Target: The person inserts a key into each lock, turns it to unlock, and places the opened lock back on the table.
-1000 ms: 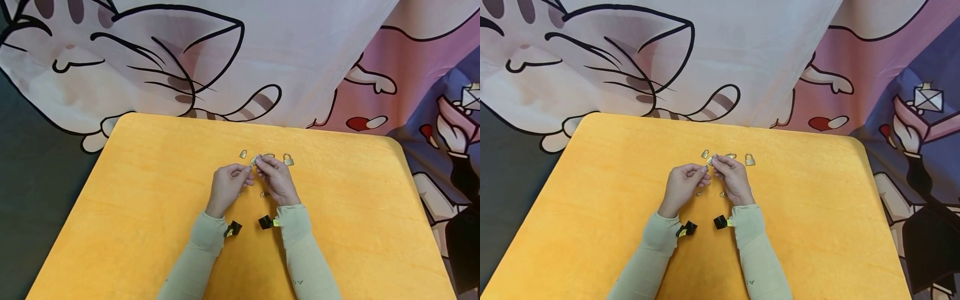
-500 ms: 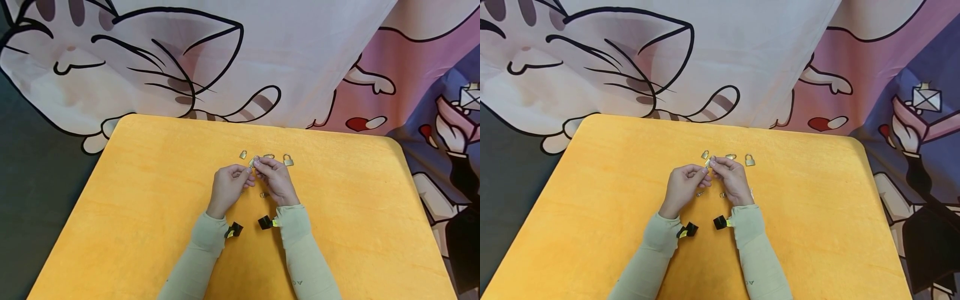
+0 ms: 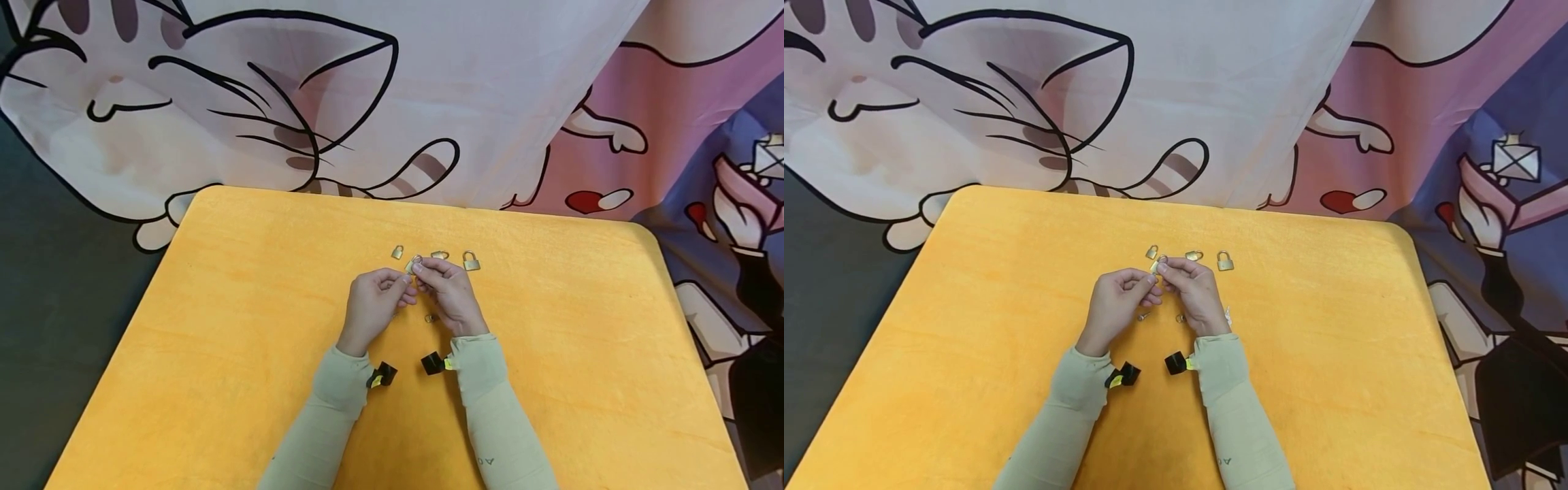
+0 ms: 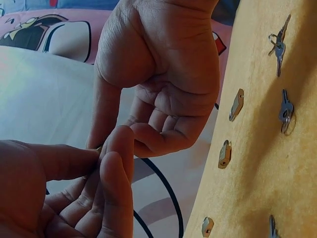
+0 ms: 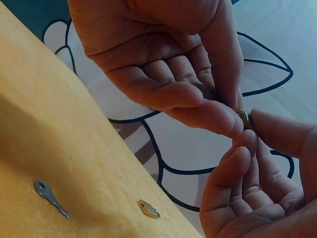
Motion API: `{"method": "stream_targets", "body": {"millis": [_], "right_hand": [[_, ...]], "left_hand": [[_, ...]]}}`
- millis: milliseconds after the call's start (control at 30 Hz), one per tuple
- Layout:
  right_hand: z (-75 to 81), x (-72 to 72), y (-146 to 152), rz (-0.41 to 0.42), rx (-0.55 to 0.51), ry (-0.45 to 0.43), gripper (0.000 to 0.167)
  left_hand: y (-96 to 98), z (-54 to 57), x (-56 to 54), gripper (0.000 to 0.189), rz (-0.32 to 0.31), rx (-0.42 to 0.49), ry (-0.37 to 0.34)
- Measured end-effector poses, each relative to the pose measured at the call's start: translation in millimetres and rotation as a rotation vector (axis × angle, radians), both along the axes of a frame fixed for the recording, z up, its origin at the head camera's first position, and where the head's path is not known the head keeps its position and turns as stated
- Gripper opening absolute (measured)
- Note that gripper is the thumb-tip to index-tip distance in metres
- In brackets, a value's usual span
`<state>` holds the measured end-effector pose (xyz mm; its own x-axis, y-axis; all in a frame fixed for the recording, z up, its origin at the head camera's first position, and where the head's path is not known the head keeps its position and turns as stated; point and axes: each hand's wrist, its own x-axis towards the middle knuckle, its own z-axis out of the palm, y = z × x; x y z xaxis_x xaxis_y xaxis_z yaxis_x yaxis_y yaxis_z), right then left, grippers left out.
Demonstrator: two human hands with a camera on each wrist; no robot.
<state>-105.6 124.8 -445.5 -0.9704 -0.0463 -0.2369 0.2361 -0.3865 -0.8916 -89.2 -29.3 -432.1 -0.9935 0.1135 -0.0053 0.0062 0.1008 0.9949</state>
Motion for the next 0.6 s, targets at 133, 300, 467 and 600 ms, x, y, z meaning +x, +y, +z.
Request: {"method": "stream_targets", "body": {"millis": [133,300,467,600], "right_hand": [[-1.0,-0.8,-0.2,-0.002,-0.001,-0.006,0.021],[-1.3,-0.5,-0.7,0.001,0.013,-0.008,0.018],[-2.5,-0.1,-1.4,-0.003,0.029,-0.001,0.017],[-3.3,0.1,-2.0,-0.016,0.061,0.009,0.012]], "left_hand": [[-0.1,-1.0,-0.8,0.016,-0.001,-0.040,0.021],[0.3,-1.9,-0.8,0.015,0.008,-0.110,0.056],[-0.2,-3.5,-0.3,0.015,0.015,-0.146,0.087],[-0.2,-3.7,0.2,0.018,0.026,-0.160,0.106]]}}
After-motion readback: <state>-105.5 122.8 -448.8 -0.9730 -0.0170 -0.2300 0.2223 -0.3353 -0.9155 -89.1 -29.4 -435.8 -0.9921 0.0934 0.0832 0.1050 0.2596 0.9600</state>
